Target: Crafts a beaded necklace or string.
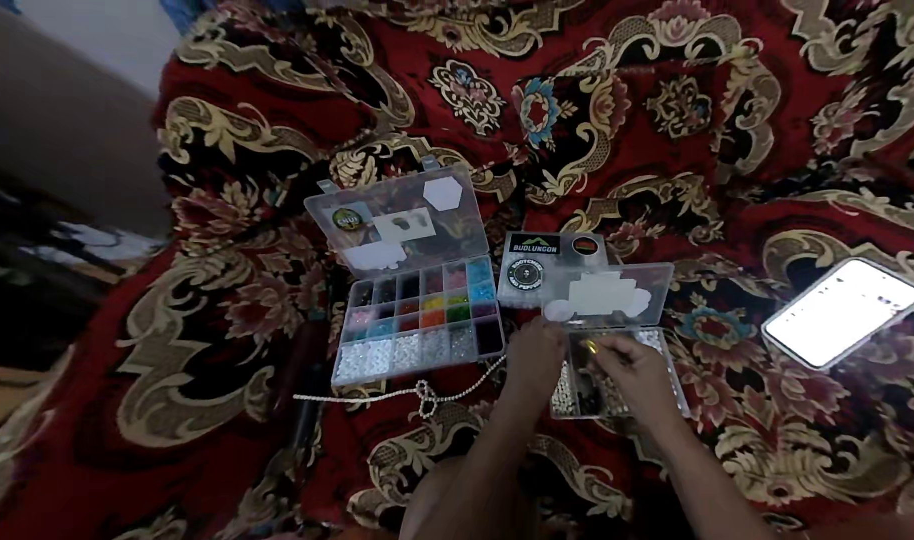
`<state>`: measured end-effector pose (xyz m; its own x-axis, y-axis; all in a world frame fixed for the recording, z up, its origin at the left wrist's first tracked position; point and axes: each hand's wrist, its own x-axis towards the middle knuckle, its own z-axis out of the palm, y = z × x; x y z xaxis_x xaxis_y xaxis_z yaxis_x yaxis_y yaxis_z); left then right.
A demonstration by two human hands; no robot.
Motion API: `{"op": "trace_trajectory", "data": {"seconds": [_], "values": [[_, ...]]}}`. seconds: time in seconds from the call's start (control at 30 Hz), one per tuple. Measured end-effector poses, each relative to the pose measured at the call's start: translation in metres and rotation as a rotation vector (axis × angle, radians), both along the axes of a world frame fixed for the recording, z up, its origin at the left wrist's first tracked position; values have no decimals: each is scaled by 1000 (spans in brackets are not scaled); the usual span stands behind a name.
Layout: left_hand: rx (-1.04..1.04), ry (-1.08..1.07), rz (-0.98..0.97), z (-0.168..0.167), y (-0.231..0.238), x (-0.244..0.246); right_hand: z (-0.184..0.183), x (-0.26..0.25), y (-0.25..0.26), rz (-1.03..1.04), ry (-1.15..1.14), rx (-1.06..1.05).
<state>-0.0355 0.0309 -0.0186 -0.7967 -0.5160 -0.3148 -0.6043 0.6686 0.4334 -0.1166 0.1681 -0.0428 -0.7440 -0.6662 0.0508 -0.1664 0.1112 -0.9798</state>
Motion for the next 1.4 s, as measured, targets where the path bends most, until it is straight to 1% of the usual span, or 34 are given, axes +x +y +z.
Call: {"op": "trace_trajectory", "data": {"seconds": [0.07, 0.1, 0.17, 0.23, 0.27, 0.37, 0.5, 0.63, 0.77, 1.4], "values": [[175, 322, 64, -6, -8, 8, -2, 3, 0, -22, 41, -46], [306, 474, 102, -10, -12, 11, -3, 5, -1, -36, 60, -74], [691, 669, 208, -15, -15, 12, -4, 9, -2, -47, 72, -125], [1041, 728, 293, -17, -15, 11, -7, 11, -4, -52, 70, -163], [1151, 724, 313, -17, -15, 11, -8, 13, -5, -60, 70, -182], [1320, 691, 324, -18, -14, 9, -13, 15, -8, -79, 76, -224], [1408, 682, 287, -21, -13, 8, -18, 16, -9, -92, 103, -273], [1479, 674, 189, -26, -14, 10, -21, 16, -10, -109, 150, -305], [1513, 668, 160, -30, -15, 8, -21, 16, -10, -113, 155, -303], [1484, 636, 228, -29, -10, 6, -20, 16, -9, -121, 147, -269]]}}
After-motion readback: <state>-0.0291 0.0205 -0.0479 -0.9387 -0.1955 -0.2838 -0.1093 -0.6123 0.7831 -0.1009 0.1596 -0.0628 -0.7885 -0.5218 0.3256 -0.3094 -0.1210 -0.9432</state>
